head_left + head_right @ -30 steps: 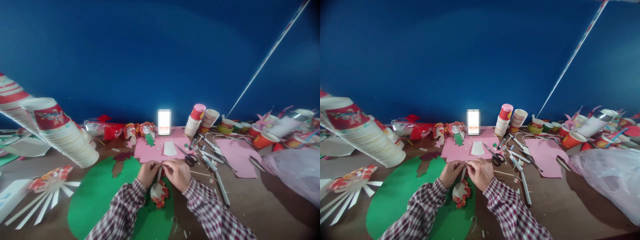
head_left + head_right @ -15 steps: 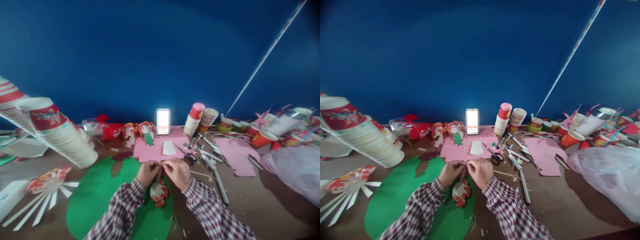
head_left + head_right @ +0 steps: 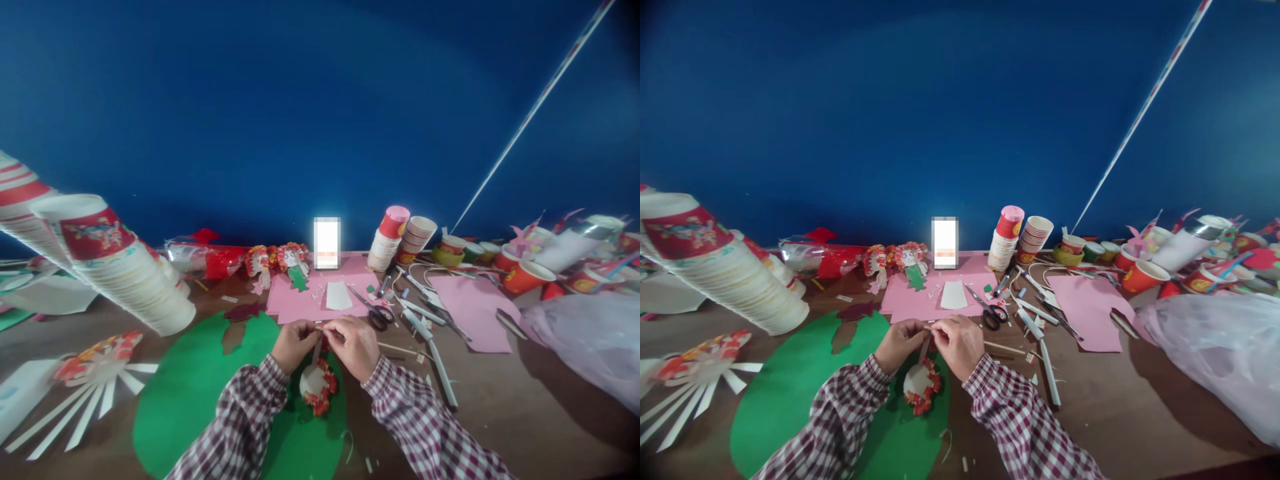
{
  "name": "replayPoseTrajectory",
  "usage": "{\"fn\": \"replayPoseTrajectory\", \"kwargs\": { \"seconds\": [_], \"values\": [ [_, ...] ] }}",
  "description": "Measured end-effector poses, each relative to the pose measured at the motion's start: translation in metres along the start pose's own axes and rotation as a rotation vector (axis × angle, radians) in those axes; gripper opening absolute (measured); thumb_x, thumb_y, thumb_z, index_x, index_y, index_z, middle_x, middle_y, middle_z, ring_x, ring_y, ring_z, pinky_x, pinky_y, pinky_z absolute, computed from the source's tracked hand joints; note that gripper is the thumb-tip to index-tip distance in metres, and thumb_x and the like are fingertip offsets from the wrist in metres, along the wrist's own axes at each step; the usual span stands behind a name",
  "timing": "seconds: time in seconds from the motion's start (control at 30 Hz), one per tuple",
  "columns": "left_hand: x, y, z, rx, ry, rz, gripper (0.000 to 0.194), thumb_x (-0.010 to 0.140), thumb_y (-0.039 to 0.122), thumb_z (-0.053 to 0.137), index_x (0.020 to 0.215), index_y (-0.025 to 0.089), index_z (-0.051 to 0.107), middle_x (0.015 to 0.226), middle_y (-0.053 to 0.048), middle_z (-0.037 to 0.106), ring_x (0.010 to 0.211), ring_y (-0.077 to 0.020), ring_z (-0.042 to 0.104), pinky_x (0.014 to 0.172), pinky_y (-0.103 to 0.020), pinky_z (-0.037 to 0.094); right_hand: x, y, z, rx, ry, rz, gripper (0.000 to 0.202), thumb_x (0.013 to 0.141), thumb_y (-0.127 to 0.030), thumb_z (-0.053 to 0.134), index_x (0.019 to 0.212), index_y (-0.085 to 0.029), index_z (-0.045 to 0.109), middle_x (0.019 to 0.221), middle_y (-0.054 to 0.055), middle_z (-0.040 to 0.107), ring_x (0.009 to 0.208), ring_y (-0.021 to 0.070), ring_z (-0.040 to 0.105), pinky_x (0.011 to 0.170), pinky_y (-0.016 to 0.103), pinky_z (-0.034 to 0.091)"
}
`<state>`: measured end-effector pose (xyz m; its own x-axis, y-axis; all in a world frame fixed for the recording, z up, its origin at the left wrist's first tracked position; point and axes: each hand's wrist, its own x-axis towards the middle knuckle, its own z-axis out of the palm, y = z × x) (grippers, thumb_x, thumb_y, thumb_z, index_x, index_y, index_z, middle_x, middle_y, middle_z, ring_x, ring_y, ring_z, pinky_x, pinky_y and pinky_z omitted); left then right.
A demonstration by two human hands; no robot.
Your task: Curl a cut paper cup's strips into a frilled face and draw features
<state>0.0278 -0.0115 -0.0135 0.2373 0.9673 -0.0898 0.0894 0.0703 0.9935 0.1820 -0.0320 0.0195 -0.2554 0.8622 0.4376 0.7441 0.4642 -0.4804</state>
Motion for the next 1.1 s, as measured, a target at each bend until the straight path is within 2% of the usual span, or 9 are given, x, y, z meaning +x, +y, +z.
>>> {"fn": "replayPoseTrajectory", "kwargs": {
  "seconds": [0.37,0.53,0.67,0.77,0.87,1.1],
  "values": [
    [-0.002,0.002,-0.001,-0.031,-0.023,-0.015,0.025,0.067,0.035,0.059,0.064,0.010,0.055,0.047,0.003,0.050,0.041,-0.0051,0.039,0.040,-0.017,0.029,0.000,-0.002,0.001,-0.029,0.037,-0.107,0.010,0.080,-0.017,0.050,0.081,-0.020,0.060,0.077,0.003,0.062,0.078,0.0141,0.055,0.071,0.025,0.041],
    [-0.002,0.005,-0.001,-0.094,-0.025,-0.057,0.025,0.064,0.034,0.061,0.061,0.011,0.053,0.044,0.004,0.049,0.039,-0.0046,0.038,0.039,-0.016,0.027,-0.001,0.000,0.002,-0.065,0.027,-0.179,0.012,0.083,-0.020,0.049,0.086,-0.020,0.061,0.079,0.003,0.062,0.079,0.0148,0.054,0.070,0.026,0.043],
    [-0.003,0.011,0.000,-0.167,-0.022,-0.092,0.028,0.060,0.036,0.063,0.063,0.010,0.054,0.047,0.002,0.053,0.040,-0.0060,0.043,0.041,-0.017,0.032,0.000,0.000,0.002,-0.105,0.020,-0.219,0.015,0.084,-0.023,0.048,0.091,-0.020,0.061,0.081,0.004,0.062,0.080,0.0157,0.053,0.071,0.027,0.043],
    [-0.004,0.013,-0.001,-0.187,-0.026,-0.081,0.032,0.063,0.041,0.061,0.063,0.009,0.055,0.046,0.001,0.053,0.041,-0.0062,0.043,0.041,-0.018,0.032,0.000,0.001,0.002,-0.129,0.018,-0.245,0.014,0.084,-0.021,0.048,0.086,-0.018,0.061,0.080,0.004,0.062,0.079,0.0158,0.053,0.070,0.027,0.043],
    [-0.003,0.010,-0.002,-0.138,-0.014,-0.050,0.035,0.066,0.044,0.059,0.062,0.010,0.055,0.044,0.002,0.051,0.040,-0.0052,0.040,0.040,-0.017,0.030,0.001,0.002,0.002,-0.114,0.024,-0.243,0.013,0.083,-0.020,0.048,0.083,-0.018,0.061,0.079,0.004,0.061,0.079,0.0157,0.053,0.071,0.027,0.043],
    [-0.001,0.008,-0.002,-0.077,-0.003,-0.013,0.033,0.067,0.043,0.059,0.064,0.010,0.057,0.045,0.004,0.050,0.040,-0.0055,0.041,0.041,-0.017,0.032,0.001,0.002,0.002,-0.048,0.018,-0.146,0.014,0.083,-0.017,0.046,0.088,-0.020,0.060,0.081,0.004,0.061,0.080,0.0158,0.054,0.072,0.028,0.043]
  ]
}}
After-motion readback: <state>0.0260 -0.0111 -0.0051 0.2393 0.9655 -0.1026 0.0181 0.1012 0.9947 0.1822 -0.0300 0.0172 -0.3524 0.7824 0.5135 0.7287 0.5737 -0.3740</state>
